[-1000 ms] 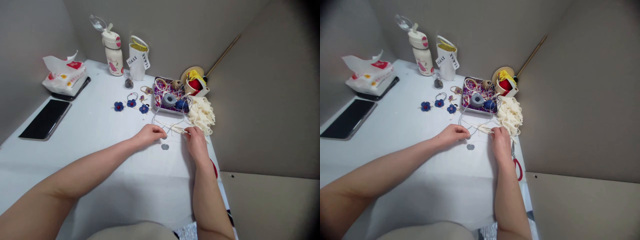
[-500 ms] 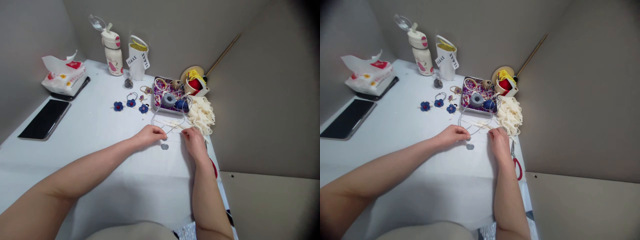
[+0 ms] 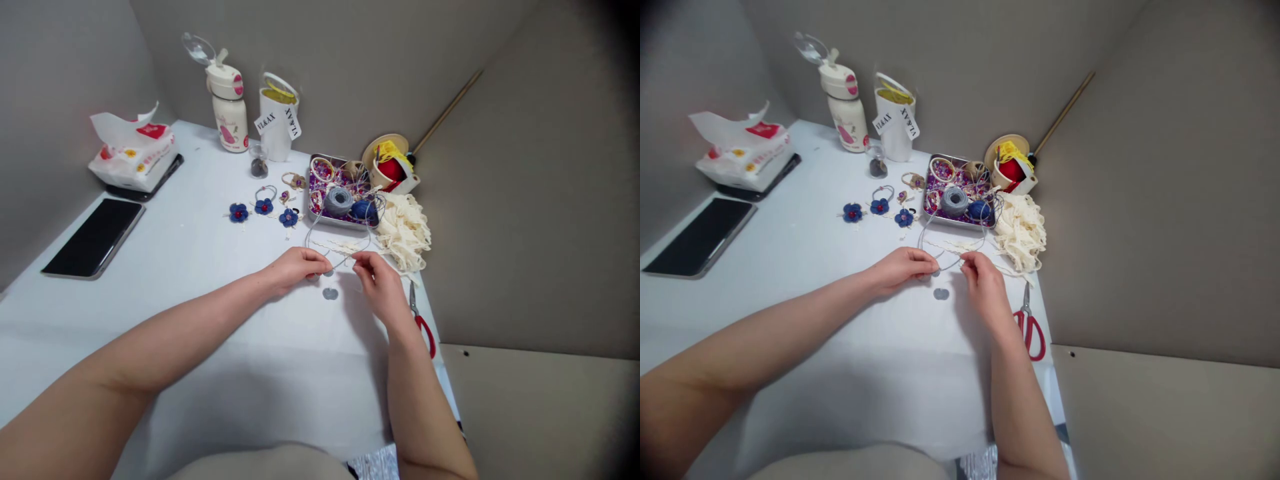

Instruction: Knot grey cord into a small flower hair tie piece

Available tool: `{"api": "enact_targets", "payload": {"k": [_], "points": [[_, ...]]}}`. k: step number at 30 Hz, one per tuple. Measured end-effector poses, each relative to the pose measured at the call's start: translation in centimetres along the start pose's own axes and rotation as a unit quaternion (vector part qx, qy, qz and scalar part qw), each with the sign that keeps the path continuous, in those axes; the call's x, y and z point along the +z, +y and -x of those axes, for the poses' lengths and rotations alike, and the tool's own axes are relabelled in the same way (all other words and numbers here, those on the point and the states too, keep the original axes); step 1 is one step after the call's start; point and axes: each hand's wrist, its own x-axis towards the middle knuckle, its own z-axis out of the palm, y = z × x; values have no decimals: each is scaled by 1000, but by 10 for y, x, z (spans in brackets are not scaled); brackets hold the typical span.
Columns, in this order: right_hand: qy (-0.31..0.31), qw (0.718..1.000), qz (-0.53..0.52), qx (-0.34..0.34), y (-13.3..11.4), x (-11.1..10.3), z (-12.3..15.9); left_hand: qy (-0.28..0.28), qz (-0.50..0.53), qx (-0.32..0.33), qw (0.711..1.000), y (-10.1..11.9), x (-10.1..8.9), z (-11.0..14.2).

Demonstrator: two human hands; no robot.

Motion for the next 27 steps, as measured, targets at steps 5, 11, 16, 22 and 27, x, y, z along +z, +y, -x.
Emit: {"api": "enact_targets", "payload": {"k": [5, 11, 16, 22, 27], "points": [[31, 996, -55, -65, -11, 17, 0, 2, 25, -10, 1000, 3, -1, 0], [79, 993, -71, -44, -3, 26, 5, -3, 15, -6, 1000, 3, -1, 0], [28, 968, -240, 69, -8, 29, 9, 29, -105, 38, 993, 2, -1, 1], [18, 956, -270, 117, -10, 38, 12, 40, -224, 99, 969, 3, 1, 3], [14, 966, -234, 109, -11, 39, 12, 44, -229, 113, 966, 0, 0, 2]]}}
